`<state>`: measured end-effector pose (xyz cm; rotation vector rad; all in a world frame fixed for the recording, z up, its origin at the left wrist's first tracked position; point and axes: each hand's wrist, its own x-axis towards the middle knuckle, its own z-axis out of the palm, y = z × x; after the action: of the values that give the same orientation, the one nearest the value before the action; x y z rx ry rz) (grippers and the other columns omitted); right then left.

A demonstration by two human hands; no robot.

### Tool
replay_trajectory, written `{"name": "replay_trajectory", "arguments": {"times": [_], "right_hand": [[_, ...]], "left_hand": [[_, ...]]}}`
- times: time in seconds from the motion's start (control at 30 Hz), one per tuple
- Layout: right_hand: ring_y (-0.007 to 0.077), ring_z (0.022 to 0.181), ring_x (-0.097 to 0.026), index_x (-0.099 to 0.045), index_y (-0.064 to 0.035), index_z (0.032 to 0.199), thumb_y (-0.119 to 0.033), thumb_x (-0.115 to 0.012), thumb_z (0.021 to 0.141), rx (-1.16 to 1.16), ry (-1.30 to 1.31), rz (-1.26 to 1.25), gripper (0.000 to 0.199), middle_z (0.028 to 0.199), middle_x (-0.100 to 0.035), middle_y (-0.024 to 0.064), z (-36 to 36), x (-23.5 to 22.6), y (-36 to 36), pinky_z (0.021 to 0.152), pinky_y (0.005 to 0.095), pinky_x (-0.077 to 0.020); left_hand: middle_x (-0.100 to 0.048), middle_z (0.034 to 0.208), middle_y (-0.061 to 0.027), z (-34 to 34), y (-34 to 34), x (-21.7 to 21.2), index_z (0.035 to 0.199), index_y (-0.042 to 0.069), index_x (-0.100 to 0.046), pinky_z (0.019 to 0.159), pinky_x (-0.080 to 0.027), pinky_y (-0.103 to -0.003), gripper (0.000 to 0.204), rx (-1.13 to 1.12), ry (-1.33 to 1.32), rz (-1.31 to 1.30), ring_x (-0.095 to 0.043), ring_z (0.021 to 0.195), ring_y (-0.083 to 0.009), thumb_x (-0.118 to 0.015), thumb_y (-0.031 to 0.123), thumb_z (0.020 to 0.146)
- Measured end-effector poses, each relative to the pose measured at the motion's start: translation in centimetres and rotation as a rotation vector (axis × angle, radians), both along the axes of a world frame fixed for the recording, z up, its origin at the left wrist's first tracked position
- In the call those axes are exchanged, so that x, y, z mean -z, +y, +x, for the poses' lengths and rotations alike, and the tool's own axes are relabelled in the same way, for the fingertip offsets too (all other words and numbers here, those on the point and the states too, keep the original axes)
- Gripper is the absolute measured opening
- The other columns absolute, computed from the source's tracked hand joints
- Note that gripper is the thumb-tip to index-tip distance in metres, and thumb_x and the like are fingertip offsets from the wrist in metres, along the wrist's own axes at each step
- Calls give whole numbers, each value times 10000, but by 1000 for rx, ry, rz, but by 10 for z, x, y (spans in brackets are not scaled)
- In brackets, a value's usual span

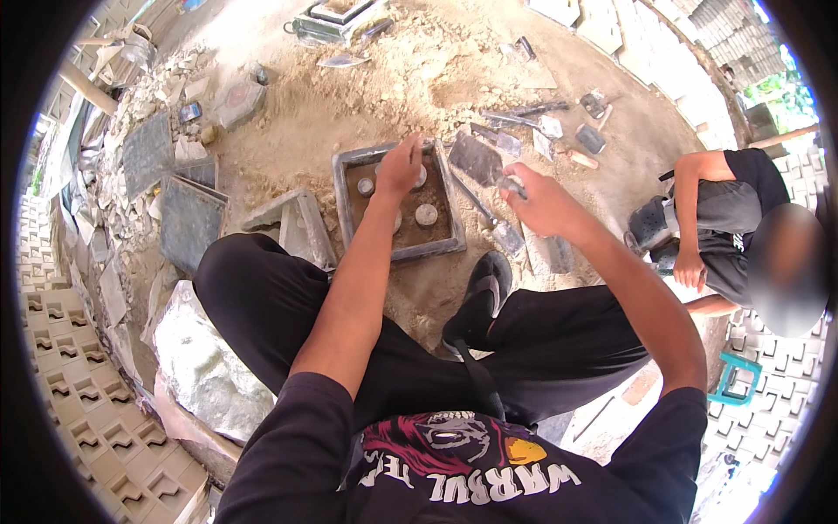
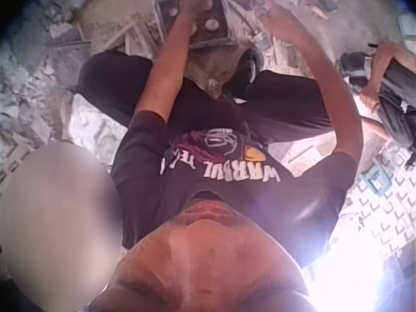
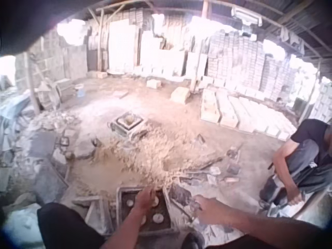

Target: The person uses a trowel to scrape and level sand around circular molds inside a square metal frame on the ground while sitting down.

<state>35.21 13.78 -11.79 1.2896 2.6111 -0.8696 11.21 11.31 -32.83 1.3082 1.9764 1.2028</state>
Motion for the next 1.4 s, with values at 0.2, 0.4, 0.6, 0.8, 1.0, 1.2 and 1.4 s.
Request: {"name": "replay_trajectory", "arguments": {"times": [0.2, 0.4, 0.6, 0.8, 1.0, 1.2, 1.4], "right_hand": [[477, 937, -630, -543, 106, 1064, -338, -529, 956, 118, -97, 111, 457, 944, -642, 338, 2, 68, 15, 850, 500, -489], [493, 929, -628, -591, 121, 976, -361, -513, 962, 179, -120, 227, 488, 917, -637, 354, 0, 101, 55, 833, 516, -498], [512, 906, -626, -621, 144, 825, -385, -508, 962, 394, 76, 264, 558, 849, -629, 371, -34, 148, 95, 841, 513, -494], [490, 987, -620, -634, 135, 872, -422, -504, 950, 618, 194, 153, 578, 943, -628, 387, -68, 207, 184, 878, 518, -477], [393, 938, -676, -656, 142, 923, -371, -479, 964, 571, 41, -27, 544, 901, -647, 364, -117, 205, 223, 852, 470, -510], [457, 912, -658, -661, 132, 933, -346, -446, 963, 186, -80, 49, 525, 912, -656, 344, -151, 228, 206, 904, 474, -489], [489, 960, -638, -646, 143, 962, -398, -468, 958, 467, 92, 23, 569, 951, -639, 371, -143, 231, 212, 908, 498, -480]], "left_hand": [[-527, 1361, -135, -22, -26, 9, 1274, 89, -557, 1129, -233, -510, 392, -94, 621, 39, -395, 1352, -313, -521, 229, 909], [-379, 1497, -128, -25, -42, 25, 1429, 88, -403, 1160, -45, -608, 553, -300, 639, -263, -251, 1449, -300, -449, 381, 963], [-334, 1536, -132, -28, -48, 24, 1455, 78, -379, 1167, -31, -600, 596, -252, 630, -209, -223, 1463, -298, -413, 436, 980], [-365, 1526, -116, -24, -42, 16, 1442, 84, -415, 1181, -42, -567, 597, -251, 573, -168, -247, 1455, -287, -443, 447, 969], [-337, 1541, -112, -33, -49, 10, 1459, 108, -385, 1190, -40, -538, 619, -259, 560, -231, -220, 1465, -281, -483, 453, 955], [-346, 1535, -91, -32, -40, 7, 1439, 130, -416, 1186, -49, -550, 596, -250, 576, -271, -224, 1462, -275, -491, 460, 949], [-372, 1518, -80, -36, -39, 11, 1409, 135, -452, 1185, -67, -543, 562, -273, 550, -221, -259, 1446, -275, -510, 442, 942]]}}
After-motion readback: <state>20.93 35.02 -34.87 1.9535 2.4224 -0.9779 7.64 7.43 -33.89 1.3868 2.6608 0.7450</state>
